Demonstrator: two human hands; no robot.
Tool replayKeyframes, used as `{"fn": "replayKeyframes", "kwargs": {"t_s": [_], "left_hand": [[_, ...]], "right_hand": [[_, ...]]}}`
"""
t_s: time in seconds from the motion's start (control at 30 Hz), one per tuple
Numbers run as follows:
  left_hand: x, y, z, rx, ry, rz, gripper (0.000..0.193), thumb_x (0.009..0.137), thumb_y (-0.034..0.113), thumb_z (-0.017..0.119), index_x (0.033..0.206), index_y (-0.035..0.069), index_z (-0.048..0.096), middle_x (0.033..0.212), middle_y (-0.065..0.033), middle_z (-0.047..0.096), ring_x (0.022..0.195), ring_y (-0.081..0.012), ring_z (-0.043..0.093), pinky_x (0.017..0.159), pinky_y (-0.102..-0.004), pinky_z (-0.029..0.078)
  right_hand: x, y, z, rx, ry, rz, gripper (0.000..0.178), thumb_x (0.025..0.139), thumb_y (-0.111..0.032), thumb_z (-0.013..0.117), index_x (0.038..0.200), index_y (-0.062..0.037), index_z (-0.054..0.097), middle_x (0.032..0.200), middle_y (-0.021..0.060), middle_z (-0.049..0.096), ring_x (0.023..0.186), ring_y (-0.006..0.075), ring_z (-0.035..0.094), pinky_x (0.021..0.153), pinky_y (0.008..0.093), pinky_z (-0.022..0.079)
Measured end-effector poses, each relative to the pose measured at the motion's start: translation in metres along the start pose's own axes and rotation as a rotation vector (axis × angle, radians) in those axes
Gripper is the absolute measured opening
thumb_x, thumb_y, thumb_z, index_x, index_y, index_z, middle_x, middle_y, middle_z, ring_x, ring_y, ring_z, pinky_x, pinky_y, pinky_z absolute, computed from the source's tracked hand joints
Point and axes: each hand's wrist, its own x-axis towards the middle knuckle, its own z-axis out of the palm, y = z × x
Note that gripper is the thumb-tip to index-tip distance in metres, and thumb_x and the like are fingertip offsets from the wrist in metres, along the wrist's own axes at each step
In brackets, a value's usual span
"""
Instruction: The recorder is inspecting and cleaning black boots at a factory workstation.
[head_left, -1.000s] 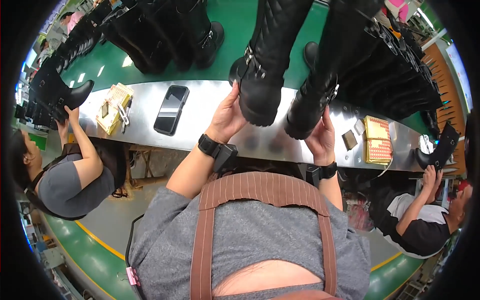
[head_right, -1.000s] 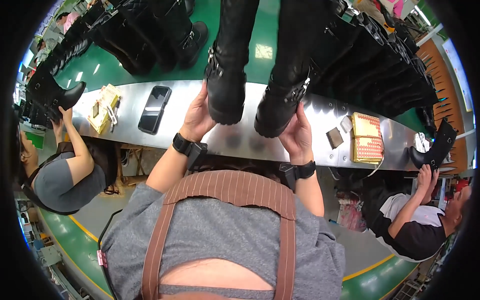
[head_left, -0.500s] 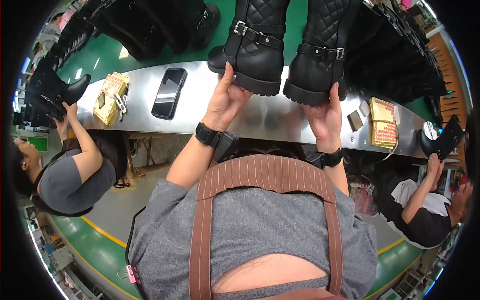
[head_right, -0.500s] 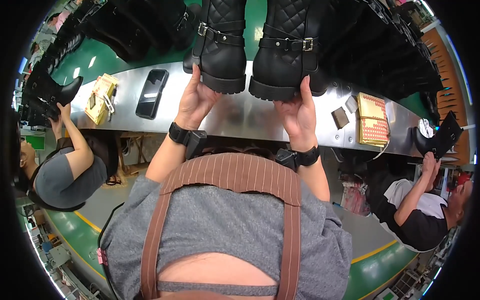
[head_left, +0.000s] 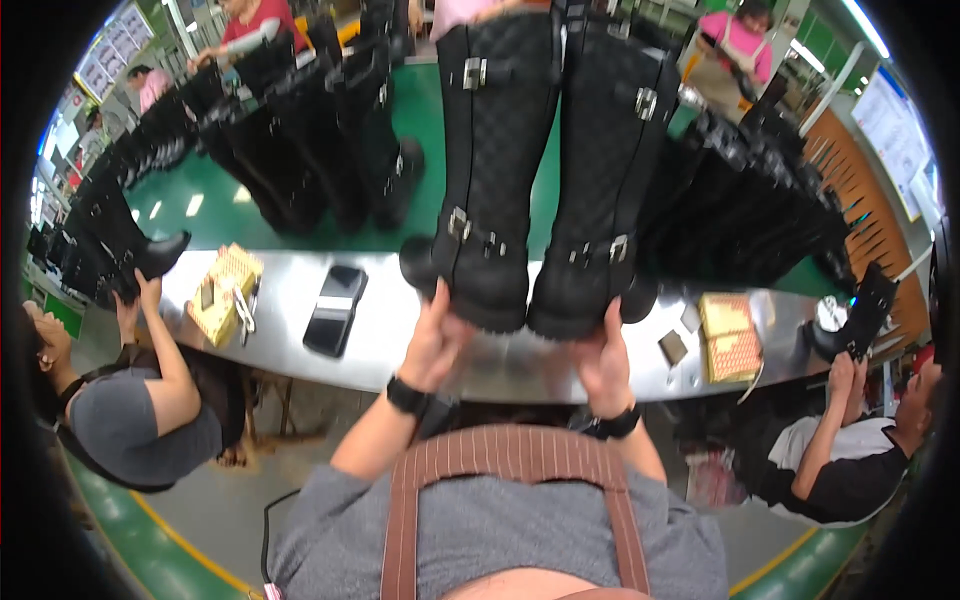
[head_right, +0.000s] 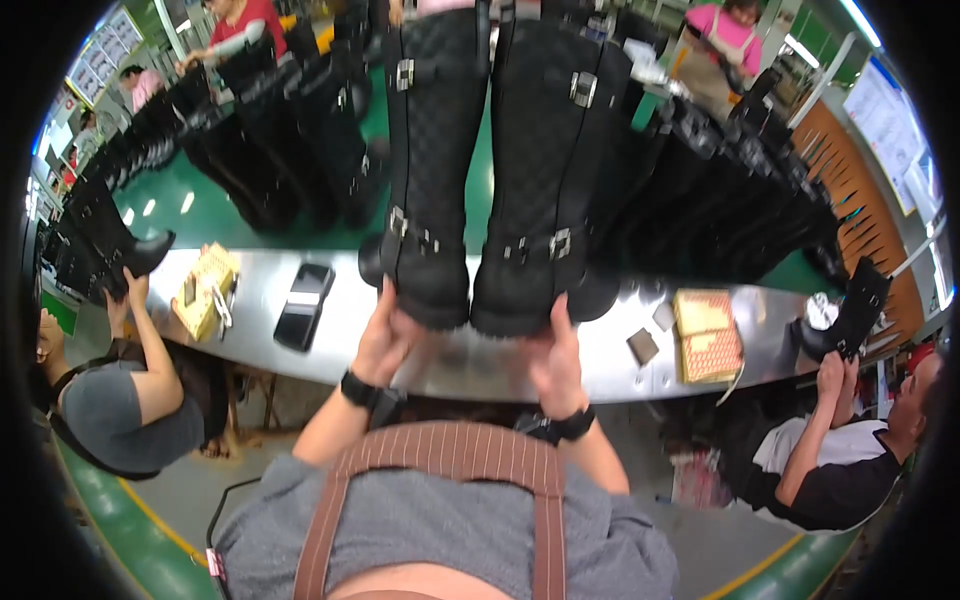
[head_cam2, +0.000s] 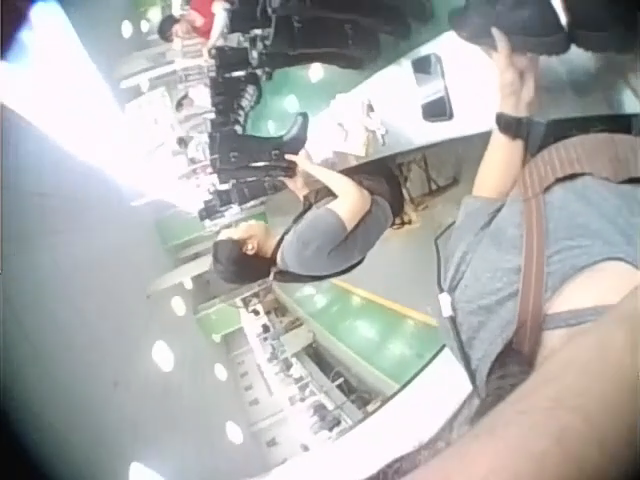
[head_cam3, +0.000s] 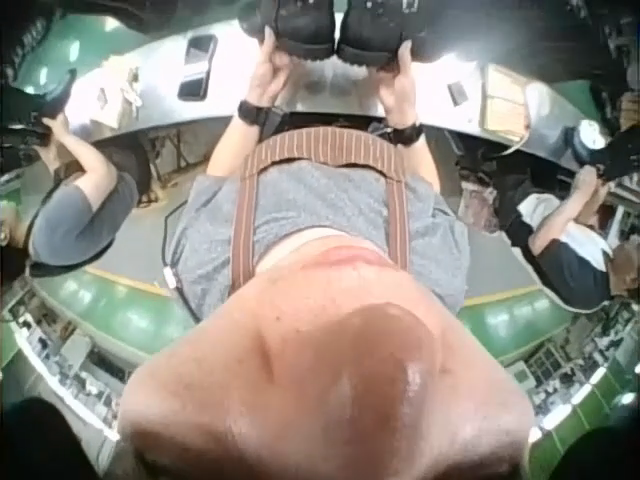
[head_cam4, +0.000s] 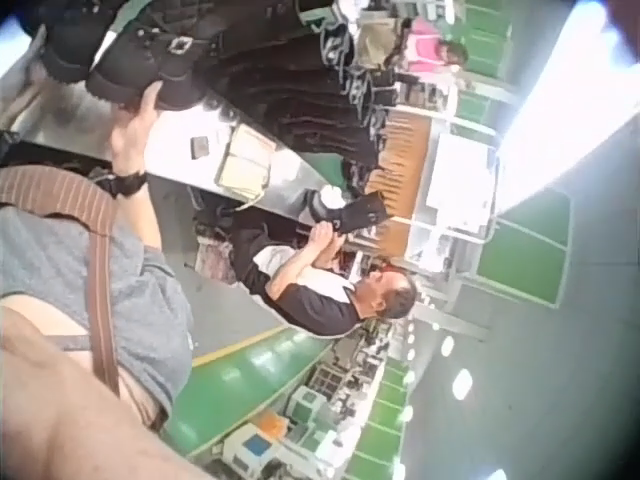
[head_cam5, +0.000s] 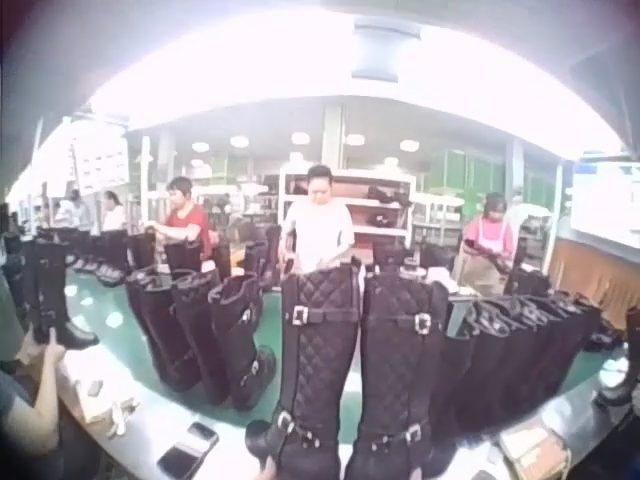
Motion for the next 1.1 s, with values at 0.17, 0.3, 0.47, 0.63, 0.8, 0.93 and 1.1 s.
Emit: {"fn": "replayKeyframes", "kwargs": {"t_s": [0.17,0.3,0.47,0.63,0.8,0.93,1.1], "left_hand": [[0.003,-0.002,-0.004,0.053,0.13,-0.016,0.061,0.101,0.036,0.057,0.151,0.025,0.025,0.151,-0.0025,0.042,0.137,-0.0231,0.043,0.109,-0.047,0.039],[0.003,-0.004,-0.01,0.039,0.076,-0.005,0.061,0.1,0.036,0.059,0.151,0.025,0.026,0.15,-0.0021,0.043,0.135,-0.0225,0.045,0.108,-0.0469,0.039],[0.002,-0.004,-0.009,0.041,0.041,0.013,0.06,0.101,0.035,0.058,0.151,0.024,0.026,0.15,-0.002,0.042,0.136,-0.0222,0.044,0.109,-0.0464,0.039],[0.002,-0.001,-0.001,0.051,0.056,0.009,0.06,0.101,0.035,0.057,0.152,0.024,0.026,0.152,-0.0025,0.041,0.138,-0.0231,0.042,0.111,-0.0464,0.038],[0.005,-0.002,-0.007,-0.033,-0.007,-0.062,0.057,0.104,0.04,0.049,0.152,0.014,0.032,0.153,-0.0064,0.043,0.141,-0.0237,0.04,0.116,-0.0434,0.034],[0.006,-0.008,-0.016,-0.165,-0.063,-0.247,0.064,0.103,0.049,0.043,0.153,0.01,0.033,0.151,-0.011,0.045,0.141,-0.0294,0.041,0.114,-0.0489,0.036],[0.002,-0.023,-0.001,-0.332,-0.113,-0.481,0.073,0.1,0.061,0.039,0.154,0.012,0.03,0.153,-0.0138,0.04,0.14,-0.0351,0.04,0.113,-0.0578,0.035]], "right_hand": [[0.001,0.004,-0.008,-0.047,0.088,-0.03,0.05,0.1,-0.045,0.056,0.135,-0.0093,0.054,0.128,0.0053,0.063,0.112,0.0206,0.06,0.089,0.039,0.047],[0.0,0.008,-0.014,-0.028,0.095,-0.042,0.051,0.1,-0.045,0.057,0.135,-0.0083,0.053,0.13,0.0063,0.062,0.116,0.0221,0.058,0.096,0.0414,0.045],[-0.004,0.009,-0.01,-0.002,0.066,-0.077,0.051,0.1,-0.043,0.057,0.137,-0.0073,0.052,0.132,0.0075,0.061,0.121,0.0234,0.056,0.101,0.0428,0.044],[-0.001,0.005,-0.008,-0.043,0.069,-0.068,0.05,0.102,-0.043,0.053,0.139,-0.0086,0.05,0.136,0.0069,0.059,0.118,0.0231,0.058,0.099,0.0385,0.045],[0.007,0.001,-0.015,-0.077,0.048,0.044,0.057,0.104,-0.047,0.045,0.146,-0.0082,0.044,0.144,0.0105,0.054,0.129,0.0253,0.054,0.109,0.0398,0.042],[0.013,-0.002,-0.018,0.131,-0.254,0.205,0.061,0.104,-0.054,0.038,0.147,-0.0116,0.045,0.142,0.0082,0.055,0.127,0.0239,0.055,0.108,0.0425,0.041],[0.017,0.0,-0.015,-0.073,-0.06,0.329,0.059,0.101,-0.055,0.048,0.138,-0.0099,0.053,0.132,0.0052,0.06,0.118,0.0184,0.057,0.099,0.0377,0.043]]}}
